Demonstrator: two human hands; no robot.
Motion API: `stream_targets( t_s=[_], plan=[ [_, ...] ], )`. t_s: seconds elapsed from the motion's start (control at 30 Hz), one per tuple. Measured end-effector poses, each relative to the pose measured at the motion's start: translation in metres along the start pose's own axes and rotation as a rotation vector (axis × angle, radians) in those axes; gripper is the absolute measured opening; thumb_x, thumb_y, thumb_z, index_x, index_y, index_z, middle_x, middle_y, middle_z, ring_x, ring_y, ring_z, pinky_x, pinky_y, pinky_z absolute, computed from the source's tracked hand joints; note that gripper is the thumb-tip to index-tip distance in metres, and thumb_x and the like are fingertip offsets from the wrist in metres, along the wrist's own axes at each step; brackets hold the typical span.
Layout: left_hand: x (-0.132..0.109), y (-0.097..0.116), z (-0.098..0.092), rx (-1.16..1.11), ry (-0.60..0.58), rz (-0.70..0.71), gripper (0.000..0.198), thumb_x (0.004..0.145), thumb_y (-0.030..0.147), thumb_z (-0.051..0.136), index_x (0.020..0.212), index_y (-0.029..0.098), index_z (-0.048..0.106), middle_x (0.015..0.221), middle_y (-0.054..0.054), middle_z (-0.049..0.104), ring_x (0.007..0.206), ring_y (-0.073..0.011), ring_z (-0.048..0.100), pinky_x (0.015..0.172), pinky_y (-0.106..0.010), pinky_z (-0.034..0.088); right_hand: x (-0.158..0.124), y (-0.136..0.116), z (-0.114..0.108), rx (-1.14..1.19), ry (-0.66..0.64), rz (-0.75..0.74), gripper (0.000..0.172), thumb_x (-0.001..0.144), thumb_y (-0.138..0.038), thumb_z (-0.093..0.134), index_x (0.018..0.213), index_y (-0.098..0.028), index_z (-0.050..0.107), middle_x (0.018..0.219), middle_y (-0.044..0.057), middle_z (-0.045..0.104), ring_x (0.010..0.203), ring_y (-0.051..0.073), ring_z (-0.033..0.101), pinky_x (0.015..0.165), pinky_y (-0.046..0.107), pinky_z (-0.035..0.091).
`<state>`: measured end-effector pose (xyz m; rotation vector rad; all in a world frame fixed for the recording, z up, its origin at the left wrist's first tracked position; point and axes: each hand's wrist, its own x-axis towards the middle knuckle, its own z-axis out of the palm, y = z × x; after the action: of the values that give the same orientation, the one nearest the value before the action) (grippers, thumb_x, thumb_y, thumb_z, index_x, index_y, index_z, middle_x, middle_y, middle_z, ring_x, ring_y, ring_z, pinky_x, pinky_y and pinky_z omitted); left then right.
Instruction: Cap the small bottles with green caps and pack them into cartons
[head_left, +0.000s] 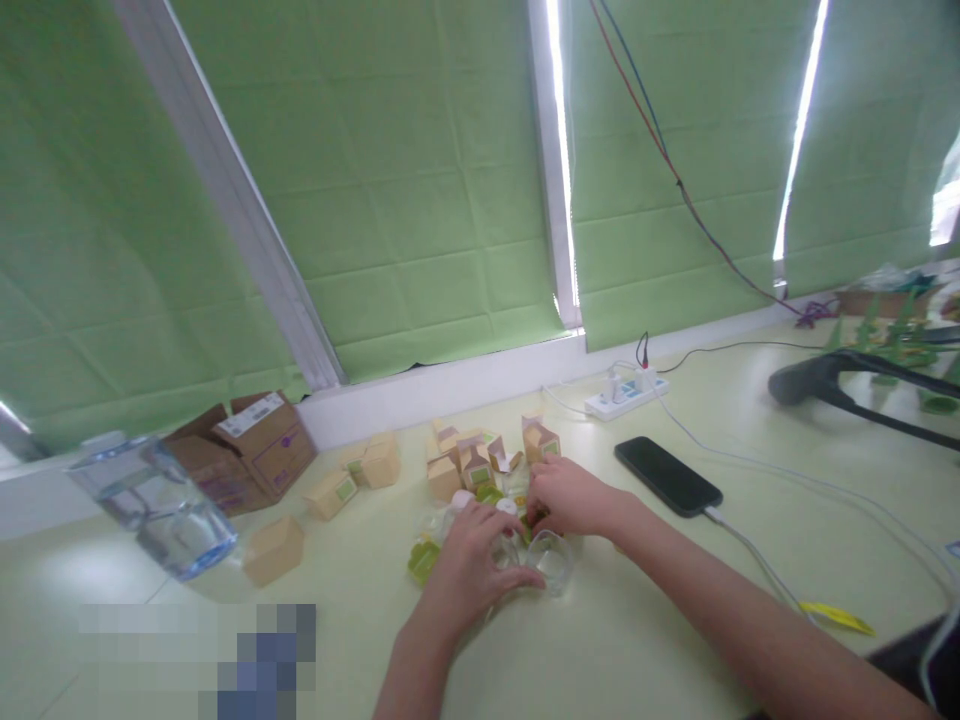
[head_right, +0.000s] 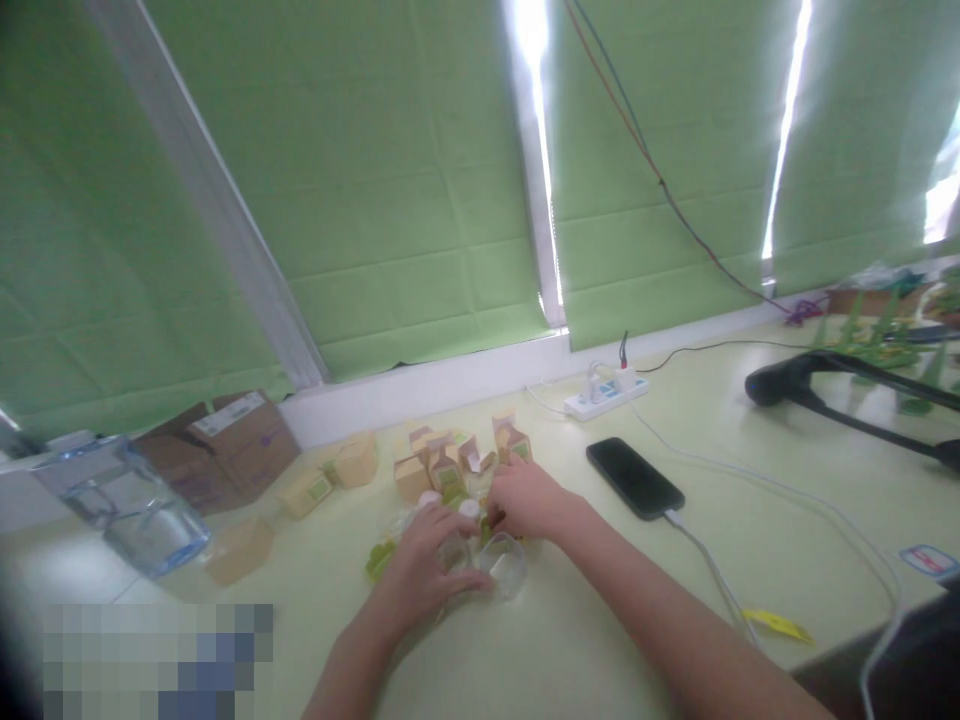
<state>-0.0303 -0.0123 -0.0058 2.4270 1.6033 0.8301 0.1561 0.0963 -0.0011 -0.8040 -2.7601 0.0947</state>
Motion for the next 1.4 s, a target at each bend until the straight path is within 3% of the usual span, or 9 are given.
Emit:
stream_targets(
  t_s=[0.2, 0.33, 0.47, 0.57, 0.7, 0.87, 1.0, 1.23, 1.4],
  plan=[
    [0.0, 0.0, 0.006, -0.064, 0.047, -0.006, 0.053, 0.055, 0.059, 0.084, 0.09, 0.021, 0.069, 0.093, -0.004, 0.068, 0.092, -0.0243, 0.056, 0.082, -0.034, 0.042, -0.006, -0.007, 0.004, 0.045, -0.012, 0.049, 0.01, 0.074, -0.027, 0.076, 0.082, -0.025, 0.081, 0.092, 0.009, 0.066, 0.091, 0.024, 0.057, 0.078, 0.029, 0.039],
    [0.0, -0.001, 0.008, -0.086, 0.059, -0.014, 0.053, 0.053, 0.056, 0.086, 0.09, 0.021, 0.071, 0.092, -0.004, 0.069, 0.09, -0.024, 0.057, 0.081, -0.035, 0.042, -0.015, -0.005, 0.007, 0.141, 0.041, 0.005, 0.007, 0.075, -0.023, 0.074, 0.08, -0.023, 0.079, 0.092, 0.008, 0.065, 0.094, 0.023, 0.058, 0.079, 0.029, 0.04],
    [0.001, -0.001, 0.006, -0.078, 0.07, -0.012, 0.049, 0.058, 0.055, 0.085, 0.09, 0.021, 0.07, 0.092, -0.005, 0.068, 0.092, -0.0257, 0.058, 0.083, -0.037, 0.044, -0.022, 0.0, 0.005, 0.294, 0.205, 0.041, 0.005, 0.079, -0.024, 0.073, 0.081, -0.019, 0.075, 0.086, 0.006, 0.066, 0.094, 0.022, 0.058, 0.082, 0.03, 0.04],
    [0.002, 0.001, 0.003, -0.097, 0.07, -0.016, 0.04, 0.068, 0.052, 0.08, 0.091, 0.021, 0.07, 0.095, -0.007, 0.069, 0.094, -0.0257, 0.06, 0.086, -0.039, 0.045, -0.022, 0.001, 0.007, 0.444, 0.379, 0.139, 0.006, 0.085, -0.022, 0.067, 0.087, -0.017, 0.069, 0.087, 0.004, 0.068, 0.086, 0.018, 0.059, 0.075, 0.027, 0.042],
    [0.001, 0.01, 0.003, -0.109, 0.123, -0.074, 0.027, 0.092, 0.043, 0.055, 0.096, 0.021, 0.069, 0.099, -0.007, 0.07, 0.094, -0.0232, 0.062, 0.089, -0.04, 0.046, -0.019, -0.004, 0.013, 0.585, 0.4, 0.152, 0.004, 0.087, -0.022, 0.063, 0.087, -0.018, 0.064, 0.079, 0.001, 0.068, 0.073, 0.014, 0.061, 0.067, 0.024, 0.043],
    [0.006, 0.018, 0.007, -0.043, 0.137, -0.064, 0.022, 0.09, 0.032, 0.055, 0.102, 0.02, 0.069, 0.104, -0.009, 0.071, 0.099, -0.0237, 0.062, 0.092, -0.041, 0.046, -0.019, -0.006, 0.012, 0.634, 0.438, 0.097, 0.007, 0.087, -0.024, 0.062, 0.088, -0.018, 0.065, 0.075, -0.001, 0.068, 0.066, 0.013, 0.059, 0.064, 0.024, 0.045],
    [0.024, 0.023, 0.004, 0.059, 0.015, -0.046, 0.019, 0.086, 0.026, 0.057, 0.097, 0.021, 0.071, 0.095, -0.007, 0.072, 0.091, -0.023, 0.064, 0.085, -0.037, 0.048, -0.019, 0.001, 0.009, 0.674, 0.514, 0.15, 0.012, 0.089, -0.026, 0.06, 0.092, -0.018, 0.068, 0.073, 0.0, 0.068, 0.064, 0.013, 0.06, 0.063, 0.024, 0.047],
    [0.065, 0.026, -0.003, 0.074, -0.345, 0.053, 0.025, 0.068, 0.017, 0.066, 0.091, 0.023, 0.074, 0.082, -0.002, 0.072, 0.076, -0.0209, 0.066, 0.072, -0.029, 0.049, -0.013, 0.015, 0.012, 0.611, 0.653, 0.201, 0.014, 0.085, -0.022, 0.065, 0.094, -0.021, 0.077, 0.089, 0.004, 0.074, 0.078, 0.015, 0.065, 0.075, 0.027, 0.052],
    [0.076, 0.027, 0.002, 0.083, -0.406, 0.046, 0.025, 0.058, 0.017, 0.072, 0.081, 0.024, 0.075, 0.077, -0.001, 0.071, 0.071, -0.0209, 0.064, 0.068, -0.028, 0.049, -0.013, 0.013, 0.011, 0.635, 0.662, 0.205, 0.021, 0.082, -0.019, 0.066, 0.1, -0.021, 0.077, 0.097, 0.005, 0.074, 0.08, 0.016, 0.068, 0.078, 0.028, 0.056]
  ],
)
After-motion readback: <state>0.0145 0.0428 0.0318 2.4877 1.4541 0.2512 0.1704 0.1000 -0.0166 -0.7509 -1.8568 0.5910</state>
